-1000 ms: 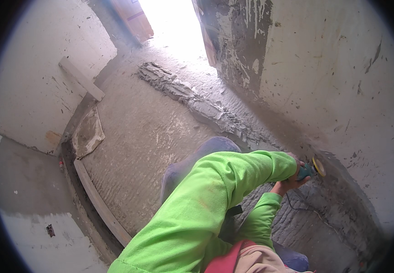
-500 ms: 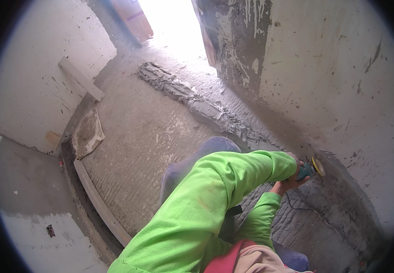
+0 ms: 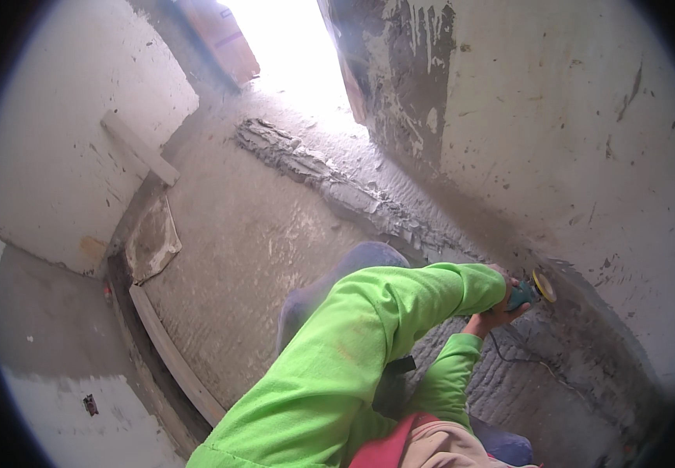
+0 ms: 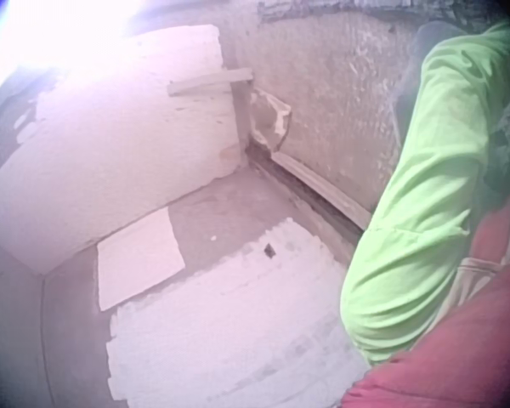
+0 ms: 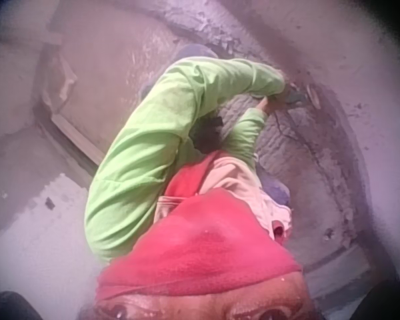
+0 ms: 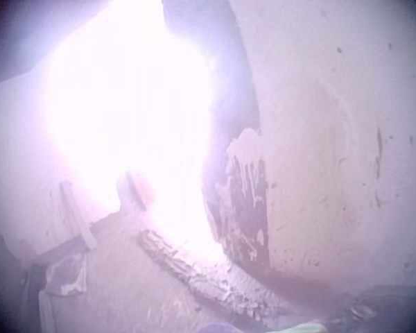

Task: The person uses an angle grinder to smooth a section of a concrete wall. They hold the tool with both hands and move it across the surface, generating dust.

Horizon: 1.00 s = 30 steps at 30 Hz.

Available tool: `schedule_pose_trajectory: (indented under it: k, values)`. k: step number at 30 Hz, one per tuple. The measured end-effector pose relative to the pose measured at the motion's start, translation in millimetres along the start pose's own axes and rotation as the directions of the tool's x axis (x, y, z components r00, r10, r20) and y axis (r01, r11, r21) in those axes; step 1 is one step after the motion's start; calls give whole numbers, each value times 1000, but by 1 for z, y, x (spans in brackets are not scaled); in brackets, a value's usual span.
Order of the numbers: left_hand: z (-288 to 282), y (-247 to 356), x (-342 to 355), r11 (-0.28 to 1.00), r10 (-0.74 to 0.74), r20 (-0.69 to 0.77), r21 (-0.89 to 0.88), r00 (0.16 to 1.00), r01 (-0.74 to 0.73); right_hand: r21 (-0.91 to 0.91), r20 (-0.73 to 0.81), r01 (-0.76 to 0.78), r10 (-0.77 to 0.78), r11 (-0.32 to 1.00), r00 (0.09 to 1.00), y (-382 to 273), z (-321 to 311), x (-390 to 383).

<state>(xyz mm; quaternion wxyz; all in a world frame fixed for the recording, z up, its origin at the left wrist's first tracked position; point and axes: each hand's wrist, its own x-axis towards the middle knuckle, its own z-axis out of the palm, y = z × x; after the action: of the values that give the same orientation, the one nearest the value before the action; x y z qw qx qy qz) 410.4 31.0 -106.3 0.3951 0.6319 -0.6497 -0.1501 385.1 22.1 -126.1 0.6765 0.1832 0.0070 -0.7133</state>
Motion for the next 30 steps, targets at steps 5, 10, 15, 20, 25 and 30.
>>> schedule_pose_trajectory:
  k: [5, 10, 15, 20, 25, 30]
  values:
    - [-8, 0, 5, 999, -2, 16, 33, 1000, 1, 0, 10, 3, -3, 1000, 1000, 4, 1, -1]
    - [-10, -2, 5, 998, -7, 30, 68, 1000, 5, 69, 13, -13, 12, 998, 1000, 5, -2, -3]
    - [-7, 4, 5, 995, 3, 10, 99, 1000, -4, 36, 56, -10, 8, 999, 998, -12, -18, 12]
    - [-11, -3, 4, 983, 3, -26, 186, 1000, 2, 37, -2, 5, -5, 999, 1000, 2, -14, 4]
    - [-22, 15, 5, 990, -115, 192, 108, 975, 95, -1, -1, 54, -54, 999, 999, 2, 0, -2]
    - [7, -36, -10, 997, 76, -319, 0, 945, -80, 55, 27, -21, 20, 998, 999, 38, -13, -7]
